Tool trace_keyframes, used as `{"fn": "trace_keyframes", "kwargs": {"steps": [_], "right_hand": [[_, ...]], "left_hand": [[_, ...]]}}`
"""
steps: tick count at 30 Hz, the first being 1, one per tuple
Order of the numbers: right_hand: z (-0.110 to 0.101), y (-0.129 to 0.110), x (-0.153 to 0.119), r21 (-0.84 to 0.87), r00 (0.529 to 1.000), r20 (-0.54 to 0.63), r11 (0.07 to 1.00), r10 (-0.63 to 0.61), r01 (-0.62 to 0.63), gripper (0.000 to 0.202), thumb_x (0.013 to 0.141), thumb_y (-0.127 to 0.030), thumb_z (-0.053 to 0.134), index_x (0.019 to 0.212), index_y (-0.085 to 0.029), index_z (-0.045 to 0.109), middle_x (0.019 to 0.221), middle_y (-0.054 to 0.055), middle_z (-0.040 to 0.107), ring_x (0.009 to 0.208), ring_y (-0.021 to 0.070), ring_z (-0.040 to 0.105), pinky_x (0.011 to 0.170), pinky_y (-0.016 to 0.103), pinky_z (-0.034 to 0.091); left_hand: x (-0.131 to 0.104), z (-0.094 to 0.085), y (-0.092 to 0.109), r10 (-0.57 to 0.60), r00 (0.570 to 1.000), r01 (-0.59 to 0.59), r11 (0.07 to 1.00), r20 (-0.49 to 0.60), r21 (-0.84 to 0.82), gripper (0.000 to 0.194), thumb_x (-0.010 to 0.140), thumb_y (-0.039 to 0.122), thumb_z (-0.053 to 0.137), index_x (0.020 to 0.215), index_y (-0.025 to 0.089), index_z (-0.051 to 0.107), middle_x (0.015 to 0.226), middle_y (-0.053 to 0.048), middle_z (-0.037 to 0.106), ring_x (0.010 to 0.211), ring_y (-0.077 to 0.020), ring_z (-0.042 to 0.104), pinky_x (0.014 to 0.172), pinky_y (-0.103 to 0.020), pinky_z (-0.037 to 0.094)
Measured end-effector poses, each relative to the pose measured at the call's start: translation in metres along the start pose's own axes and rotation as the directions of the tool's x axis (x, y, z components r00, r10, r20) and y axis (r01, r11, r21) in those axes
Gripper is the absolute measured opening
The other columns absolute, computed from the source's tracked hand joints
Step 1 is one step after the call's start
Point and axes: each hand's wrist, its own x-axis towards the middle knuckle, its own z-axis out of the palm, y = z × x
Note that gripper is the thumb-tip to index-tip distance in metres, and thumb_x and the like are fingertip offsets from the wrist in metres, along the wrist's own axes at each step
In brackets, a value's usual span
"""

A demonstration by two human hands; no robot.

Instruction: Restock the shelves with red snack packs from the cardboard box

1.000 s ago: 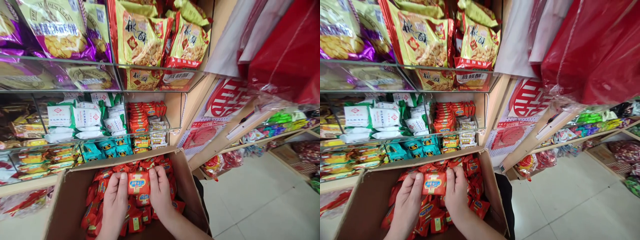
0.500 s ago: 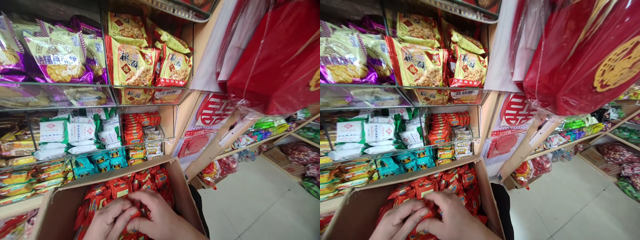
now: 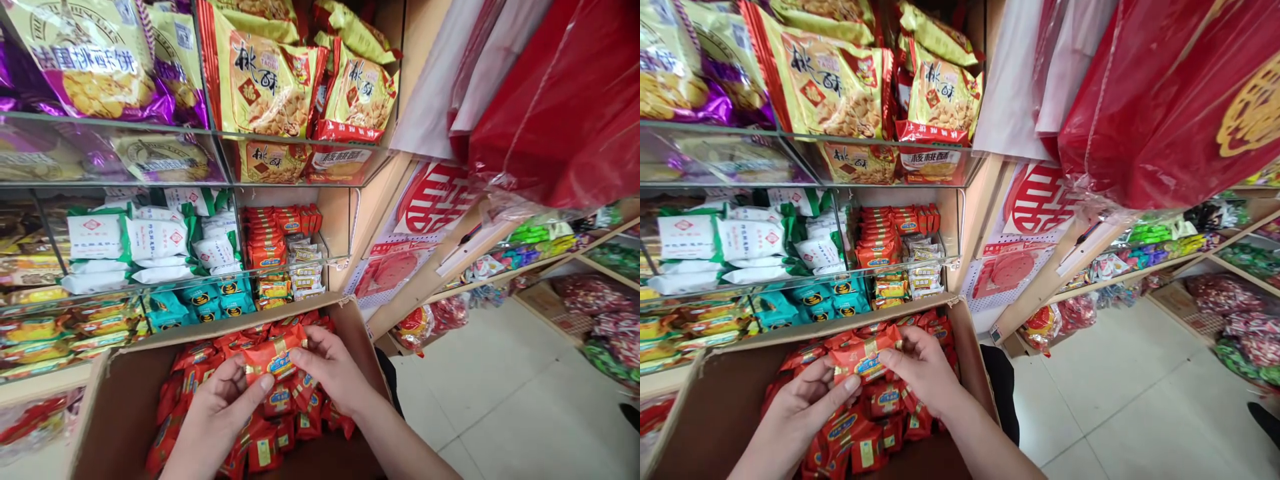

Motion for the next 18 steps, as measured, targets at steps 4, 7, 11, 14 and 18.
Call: {"fn": "trace_keyframes", "kwargs": {"steps": [4,7,11,14,18], "right_hand": [[-0.009,-0.020,0.008,-0.160,0.990,0.126,0.983,-0.065,0.085,0.021,0.074,-0.029,0.062,0.092,-0.018,0.060,0.083,0.000,0.063,0.083,0.0158,0.059,0.075,0.028,0.045],[-0.009,-0.036,0.016,-0.343,0.979,0.169,0.925,-0.113,0.166,0.022,0.076,-0.029,0.060,0.095,-0.019,0.059,0.090,0.001,0.063,0.084,0.0156,0.058,0.075,0.029,0.046],[0.004,-0.037,0.017,-0.362,0.970,0.240,0.925,-0.024,0.112,0.028,0.069,-0.034,0.066,0.091,-0.019,0.060,0.088,0.000,0.064,0.078,0.0144,0.059,0.071,0.028,0.047],[0.014,-0.035,0.019,-0.277,0.967,0.254,0.960,0.026,0.047,0.031,0.064,-0.038,0.069,0.086,-0.018,0.060,0.080,-0.001,0.064,0.071,0.0129,0.060,0.067,0.026,0.047],[0.008,-0.063,0.053,-0.373,0.958,0.201,0.888,-0.205,0.268,0.026,0.074,-0.036,0.060,0.093,-0.018,0.057,0.087,0.001,0.063,0.075,0.0124,0.060,0.068,0.026,0.048]], "left_hand": [[0.000,-0.009,0.000,0.019,0.996,-0.021,1.000,-0.089,-0.020,0.033,0.052,0.037,0.077,0.079,0.022,0.065,0.068,0.001,0.067,0.065,-0.0137,0.060,0.061,-0.020,0.052],[-0.002,-0.009,0.007,0.058,0.989,-0.072,0.992,-0.137,-0.103,0.049,0.050,0.038,0.077,0.095,0.028,0.062,0.087,0.001,0.068,0.078,-0.0162,0.062,0.064,-0.020,0.053],[0.000,-0.014,0.012,0.048,0.992,-0.061,0.992,-0.115,-0.109,0.045,0.054,0.039,0.075,0.095,0.024,0.063,0.079,0.000,0.069,0.067,-0.0149,0.062,0.062,-0.022,0.054],[0.002,-0.024,0.010,0.008,0.990,-0.028,0.990,-0.139,-0.139,0.041,0.054,0.039,0.075,0.090,0.022,0.065,0.082,-0.002,0.070,0.078,-0.0182,0.064,0.073,-0.025,0.053],[0.006,-0.035,0.005,0.017,0.972,-0.051,0.988,-0.234,-0.144,0.049,0.055,0.045,0.073,0.097,0.024,0.062,0.085,-0.001,0.070,0.079,-0.0179,0.064,0.068,-0.022,0.054]]}}
